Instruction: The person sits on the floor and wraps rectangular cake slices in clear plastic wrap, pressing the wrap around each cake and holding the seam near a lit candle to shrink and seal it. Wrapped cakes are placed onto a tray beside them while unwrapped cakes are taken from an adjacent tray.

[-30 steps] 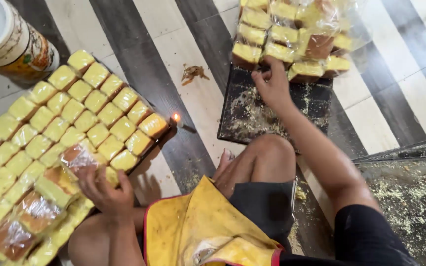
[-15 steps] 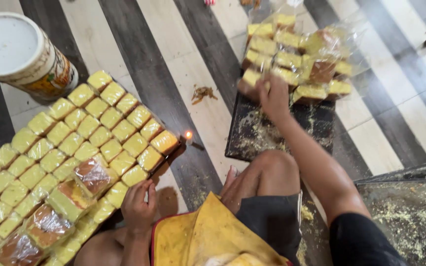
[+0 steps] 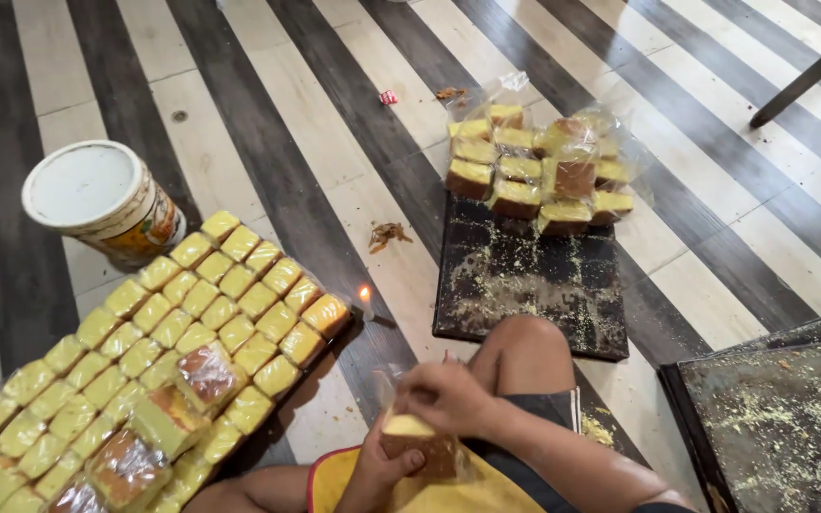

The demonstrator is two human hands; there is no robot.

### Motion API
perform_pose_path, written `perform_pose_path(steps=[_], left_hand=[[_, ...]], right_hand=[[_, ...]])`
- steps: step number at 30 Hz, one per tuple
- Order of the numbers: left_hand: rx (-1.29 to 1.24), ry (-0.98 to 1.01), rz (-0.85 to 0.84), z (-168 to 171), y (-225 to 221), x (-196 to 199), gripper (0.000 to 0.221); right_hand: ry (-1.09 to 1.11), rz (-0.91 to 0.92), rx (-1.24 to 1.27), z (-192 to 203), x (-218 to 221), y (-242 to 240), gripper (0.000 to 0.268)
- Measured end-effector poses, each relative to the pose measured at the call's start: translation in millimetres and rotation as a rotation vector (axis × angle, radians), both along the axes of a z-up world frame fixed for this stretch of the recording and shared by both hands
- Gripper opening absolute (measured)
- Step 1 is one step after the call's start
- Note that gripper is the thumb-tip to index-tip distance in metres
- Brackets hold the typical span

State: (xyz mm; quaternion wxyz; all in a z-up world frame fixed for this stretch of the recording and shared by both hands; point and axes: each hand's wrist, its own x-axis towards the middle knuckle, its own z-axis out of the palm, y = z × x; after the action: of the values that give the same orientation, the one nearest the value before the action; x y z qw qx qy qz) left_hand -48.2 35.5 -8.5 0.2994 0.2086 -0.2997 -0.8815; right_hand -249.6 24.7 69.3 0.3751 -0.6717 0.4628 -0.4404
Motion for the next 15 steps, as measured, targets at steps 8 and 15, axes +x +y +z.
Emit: perform_pose_path(steps=[8,15], left_hand=[[-0.147,-0.233,0.313,-28,-8,38,0.080],[-0.428,-0.703,0.714,-4,1,33,0.078]], right_hand=[[-0.509,-0.262,-0.015,-22,-7,-20,0.052],[-0.476,-0.143,0.492,-109,38,-18,0.053]])
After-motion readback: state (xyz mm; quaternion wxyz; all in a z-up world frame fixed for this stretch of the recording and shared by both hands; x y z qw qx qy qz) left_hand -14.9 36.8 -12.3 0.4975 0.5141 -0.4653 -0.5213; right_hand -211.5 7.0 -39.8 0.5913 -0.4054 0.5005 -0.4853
